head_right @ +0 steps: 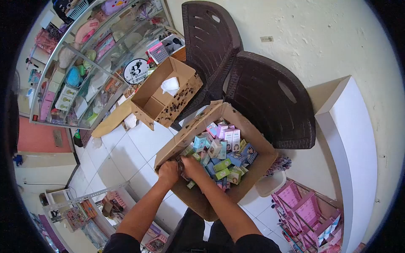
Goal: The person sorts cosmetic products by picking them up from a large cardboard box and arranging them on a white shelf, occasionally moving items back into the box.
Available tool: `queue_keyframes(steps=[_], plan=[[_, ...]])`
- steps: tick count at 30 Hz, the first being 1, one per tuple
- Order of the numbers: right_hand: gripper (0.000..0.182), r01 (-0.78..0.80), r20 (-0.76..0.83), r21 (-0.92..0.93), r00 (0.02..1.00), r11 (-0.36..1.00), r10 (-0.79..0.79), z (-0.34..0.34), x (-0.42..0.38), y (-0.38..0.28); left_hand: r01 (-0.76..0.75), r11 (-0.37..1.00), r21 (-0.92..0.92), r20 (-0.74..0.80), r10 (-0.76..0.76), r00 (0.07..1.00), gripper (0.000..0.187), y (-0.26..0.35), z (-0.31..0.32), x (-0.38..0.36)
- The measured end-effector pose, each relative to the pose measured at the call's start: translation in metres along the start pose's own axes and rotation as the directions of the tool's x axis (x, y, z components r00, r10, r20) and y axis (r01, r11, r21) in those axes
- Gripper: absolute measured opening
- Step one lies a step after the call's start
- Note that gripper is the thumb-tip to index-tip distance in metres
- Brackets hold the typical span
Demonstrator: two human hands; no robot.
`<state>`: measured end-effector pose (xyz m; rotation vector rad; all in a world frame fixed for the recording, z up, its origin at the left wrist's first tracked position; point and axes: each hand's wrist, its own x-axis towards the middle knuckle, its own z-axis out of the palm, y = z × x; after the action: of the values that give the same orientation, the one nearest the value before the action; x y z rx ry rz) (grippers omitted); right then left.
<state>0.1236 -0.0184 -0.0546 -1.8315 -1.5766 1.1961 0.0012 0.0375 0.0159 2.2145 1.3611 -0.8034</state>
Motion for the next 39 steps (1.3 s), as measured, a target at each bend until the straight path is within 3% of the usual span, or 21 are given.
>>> queue_keyframes(steps=[1,2,4,5,7,8,10,11,13,15,17,19,23,25,27,32,37,39], plan=[[0.047,0.061,-0.116,0.028,0.992,0.998,-0.057,0.0,-0.003,0.002,-0.019,1.0,-0.02,-0.034,0.019,0.999,0.028,0.0,-0.003,-0.004],[0.047,0.062,-0.124,0.023,0.991,0.998,-0.058,-0.001,-0.009,0.005,-0.026,0.999,-0.02,-0.042,0.025,0.999,0.028,0.0,-0.006,-0.01],[0.045,-0.004,-0.254,0.04,0.967,0.999,0.014,-0.03,-0.033,-0.02,-0.139,0.978,-0.153,-0.294,0.089,0.952,0.032,-0.002,-0.016,-0.028],[0.045,-0.008,-0.263,0.036,0.965,0.999,0.017,-0.036,-0.041,-0.022,-0.15,0.977,-0.151,-0.298,0.099,0.949,0.032,-0.005,-0.026,-0.036],[0.042,0.065,-0.362,0.135,0.932,0.989,-0.011,-0.048,-0.056,-0.024,-0.267,0.825,-0.499,-0.297,0.127,0.947,0.038,-0.015,-0.047,-0.048],[0.042,0.062,-0.377,0.127,0.926,0.99,-0.01,-0.054,-0.066,-0.025,-0.285,0.821,-0.494,-0.305,0.142,0.942,0.038,-0.023,-0.048,-0.048],[0.04,0.029,-0.364,0.302,0.928,0.953,0.087,-0.069,-0.088,-0.03,-0.3,0.411,-0.861,-0.298,0.071,0.952,0.039,-0.035,-0.043,-0.051],[0.04,0.034,-0.396,0.285,0.914,0.958,0.085,-0.079,-0.1,-0.036,-0.332,0.406,-0.851,-0.32,0.1,0.942,0.039,-0.036,-0.045,-0.055],[0.037,-0.065,-0.36,0.502,0.891,0.862,0.277,-0.099,-0.129,-0.056,-0.355,0.33,-0.875,-0.364,0.035,0.931,0.032,-0.035,-0.048,-0.07],[0.035,-0.053,-0.415,0.495,0.863,0.867,0.289,-0.104,-0.154,-0.054,-0.384,0.247,-0.889,-0.386,0.044,0.921,0.028,-0.027,-0.043,-0.081],[0.034,-0.038,-0.475,0.482,0.829,0.876,0.297,-0.11,-0.177,-0.055,-0.446,0.275,-0.852,-0.41,0.18,0.894,0.025,-0.016,-0.049,-0.094],[0.032,-0.004,-0.447,0.585,0.833,0.811,0.327,-0.121,-0.198,-0.062,-0.422,0.257,-0.869,-0.35,0.283,0.893,0.023,-0.005,-0.041,-0.098],[0.034,0.092,-0.535,0.605,0.783,0.791,0.317,-0.148,-0.247,-0.091,-0.512,0.261,-0.818,-0.356,0.471,0.808,0.024,0.033,-0.058,-0.115],[0.036,0.054,-0.575,0.575,0.737,0.817,0.356,-0.174,-0.28,-0.123,-0.506,0.149,-0.85,-0.363,0.53,0.766,0.025,0.056,-0.077,-0.135],[0.036,0.039,-0.6,0.558,0.709,0.829,0.371,-0.183,-0.307,-0.134,-0.555,0.179,-0.812,-0.355,0.604,0.714,0.028,0.076,-0.096,-0.145],[0.036,0.183,-0.728,0.569,0.567,0.802,0.386,-0.194,-0.385,-0.149,-0.689,0.256,-0.679,-0.338,0.723,0.602,0.028,0.132,-0.142,-0.19],[0.036,0.241,-0.806,0.556,0.391,0.796,0.444,-0.192,-0.469,-0.156,-0.731,0.15,-0.666,-0.327,0.822,0.467,0.028,0.194,-0.137,-0.229],[0.034,0.274,-0.891,0.436,0.264,0.857,0.369,-0.18,-0.498,-0.145,-0.737,0.076,-0.672,-0.337,0.854,0.396,0.028,0.219,-0.119,-0.239]])
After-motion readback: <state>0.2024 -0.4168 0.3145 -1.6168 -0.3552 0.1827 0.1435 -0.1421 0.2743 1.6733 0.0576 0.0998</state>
